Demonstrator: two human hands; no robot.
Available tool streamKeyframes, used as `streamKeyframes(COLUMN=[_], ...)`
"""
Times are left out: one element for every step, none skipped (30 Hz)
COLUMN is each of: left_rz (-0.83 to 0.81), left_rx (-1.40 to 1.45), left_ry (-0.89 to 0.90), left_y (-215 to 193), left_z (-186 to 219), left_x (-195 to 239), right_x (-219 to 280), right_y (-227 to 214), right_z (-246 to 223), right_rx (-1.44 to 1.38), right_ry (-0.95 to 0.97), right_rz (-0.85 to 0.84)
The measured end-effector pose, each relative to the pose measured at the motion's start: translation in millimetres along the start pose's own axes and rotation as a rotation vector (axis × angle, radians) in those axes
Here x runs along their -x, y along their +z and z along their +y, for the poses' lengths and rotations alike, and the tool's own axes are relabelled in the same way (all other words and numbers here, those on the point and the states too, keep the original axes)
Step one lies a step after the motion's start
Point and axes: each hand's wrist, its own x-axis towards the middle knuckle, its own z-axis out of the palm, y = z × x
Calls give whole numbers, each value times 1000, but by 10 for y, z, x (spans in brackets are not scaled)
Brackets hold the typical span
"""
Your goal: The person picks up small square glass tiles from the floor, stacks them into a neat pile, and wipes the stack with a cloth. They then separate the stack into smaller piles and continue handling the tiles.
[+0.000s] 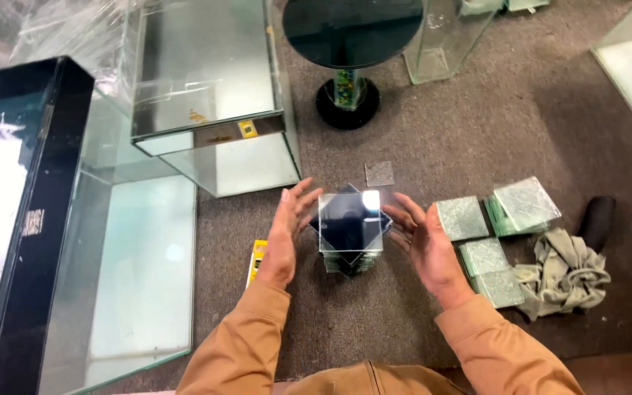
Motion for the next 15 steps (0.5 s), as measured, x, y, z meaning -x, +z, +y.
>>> streamKeyframes(left_rz=[-4,-18,-21,-24,-37,-49,-58,-68,-72,-75,-80,-49,-14,-16,55], left_rx=[-12,-25,-32,-39,-50,-40,-28,-37,-13,12,5,-3,-9,-14,-1], left_ry=[-6,-10,-17,-24,-28,-13,1,-3,10,23,22,-7,-35,-36,-106], left_y=[-5,-18,-22,-25,-11,0,4,8,2,-9,6,16,30,52,73], left_z=[21,32,37,42,44,48,48,2,-41,-82,-61,-37,-19,-3,10], left_x=[15,19,25,29,26,22,24,-2,-21,-41,-46,-51,-53,-30,-3], right_x=[38,58,88,117,128,137,144,164,179,192,197,201,201,187,174], right_y=[-35,-56,-85,-115,-140,-162,-179,-178,-169,-155,-144,-127,-117,-112,-107], right_z=[19,54,86,119,145,172,201,192,186,179,156,132,102,87,71], right_rx=[-6,-20,-20,-20,-32,-15,3,-7,21,48,41,78,117,113,143], right_ry=[-7,-13,-36,-59,-64,-73,-81,-84,-94,-105,-108,-113,-117,-118,-128], right_rz=[9,21,6,-9,3,-9,-23,-14,-32,-50,-47,-64,-83,-82,-96])
